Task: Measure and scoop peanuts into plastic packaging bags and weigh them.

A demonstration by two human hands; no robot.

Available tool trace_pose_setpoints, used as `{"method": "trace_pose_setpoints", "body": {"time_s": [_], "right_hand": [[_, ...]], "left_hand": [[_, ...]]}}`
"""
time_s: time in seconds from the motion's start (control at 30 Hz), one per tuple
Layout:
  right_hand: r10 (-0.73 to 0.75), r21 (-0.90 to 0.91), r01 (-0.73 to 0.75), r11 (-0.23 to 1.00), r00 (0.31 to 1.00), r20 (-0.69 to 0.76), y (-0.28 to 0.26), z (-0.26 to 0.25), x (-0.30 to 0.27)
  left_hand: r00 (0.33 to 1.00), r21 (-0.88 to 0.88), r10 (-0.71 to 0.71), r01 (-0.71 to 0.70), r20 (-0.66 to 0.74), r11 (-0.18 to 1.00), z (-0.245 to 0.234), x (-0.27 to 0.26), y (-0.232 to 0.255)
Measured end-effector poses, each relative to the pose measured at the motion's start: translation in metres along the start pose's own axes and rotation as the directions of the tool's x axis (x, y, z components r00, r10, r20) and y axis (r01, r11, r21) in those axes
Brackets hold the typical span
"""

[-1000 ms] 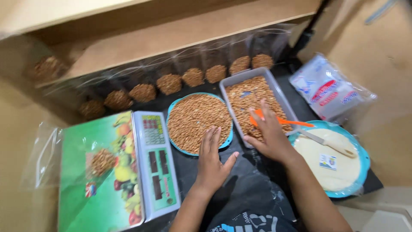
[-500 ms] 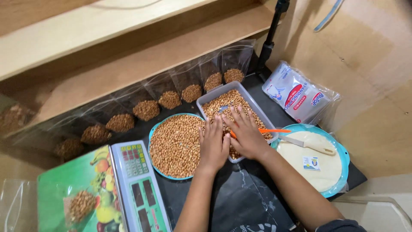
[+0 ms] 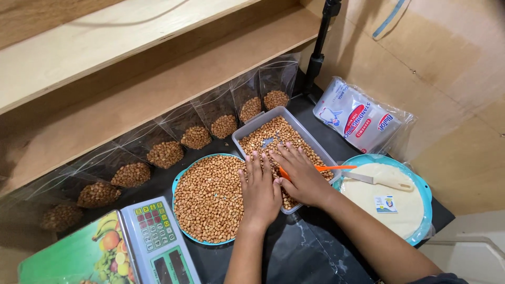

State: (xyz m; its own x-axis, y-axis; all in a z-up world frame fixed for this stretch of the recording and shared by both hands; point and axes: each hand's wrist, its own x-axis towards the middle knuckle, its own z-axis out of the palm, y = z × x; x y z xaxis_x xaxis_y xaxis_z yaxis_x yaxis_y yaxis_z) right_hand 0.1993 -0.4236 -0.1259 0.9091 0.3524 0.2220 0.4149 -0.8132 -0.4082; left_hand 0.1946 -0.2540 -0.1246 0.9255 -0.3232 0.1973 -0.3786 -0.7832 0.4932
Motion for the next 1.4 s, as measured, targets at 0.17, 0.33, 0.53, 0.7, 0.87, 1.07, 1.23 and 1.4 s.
{"method": "trace_pose_setpoints", "body": {"time_s": [0.17, 0.33, 0.53, 0.7, 0.87, 1.07, 1.23, 1.4], "right_hand": [[0.004, -0.016, -0.003, 1.000, 0.999, 0.045, 0.0014, 0.0023, 0.0016], [0.037, -0.031, -0.034, 0.999, 0.995, 0.095, -0.0015, -0.0001, 0.0032], [0.024, -0.033, -0.021, 0.999, 0.996, 0.092, 0.0014, 0.0029, 0.0024], [0.041, -0.016, -0.040, 0.999, 0.995, 0.089, -0.0012, 0.0005, 0.0024], [0.036, -0.009, -0.035, 0.999, 0.996, 0.085, -0.0023, -0.0012, 0.0021], [0.001, -0.008, -0.001, 1.000, 1.000, 0.009, -0.0018, -0.0009, 0.0009], [-0.028, 0.002, 0.028, 1.000, 0.999, -0.046, -0.0003, -0.0016, -0.0007], [-0.014, -0.009, 0.014, 1.000, 0.999, -0.039, -0.0008, -0.0028, -0.0001]], "left_hand": [[1.000, 0.004, -0.001, 0.001, 0.006, 1.000, 0.0015, -0.0012, -0.0015], [0.999, 0.023, -0.026, 0.025, 0.040, 0.999, -0.0029, -0.0005, 0.0020], [0.996, 0.027, -0.044, 0.042, 0.082, 0.999, -0.0059, -0.0003, 0.0041], [0.995, 0.011, -0.052, 0.052, 0.079, 0.999, -0.0058, -0.0005, 0.0049], [0.997, 0.000, -0.046, 0.046, 0.066, 0.999, -0.0043, -0.0014, 0.0039], [0.998, -0.005, -0.035, 0.035, 0.046, 0.999, 0.0003, -0.0013, 0.0006], [0.998, -0.022, -0.039, 0.040, 0.047, 0.999, -0.0027, -0.0011, 0.0029], [0.998, -0.031, -0.038, 0.039, 0.047, 0.999, -0.0030, -0.0006, 0.0038]]}}
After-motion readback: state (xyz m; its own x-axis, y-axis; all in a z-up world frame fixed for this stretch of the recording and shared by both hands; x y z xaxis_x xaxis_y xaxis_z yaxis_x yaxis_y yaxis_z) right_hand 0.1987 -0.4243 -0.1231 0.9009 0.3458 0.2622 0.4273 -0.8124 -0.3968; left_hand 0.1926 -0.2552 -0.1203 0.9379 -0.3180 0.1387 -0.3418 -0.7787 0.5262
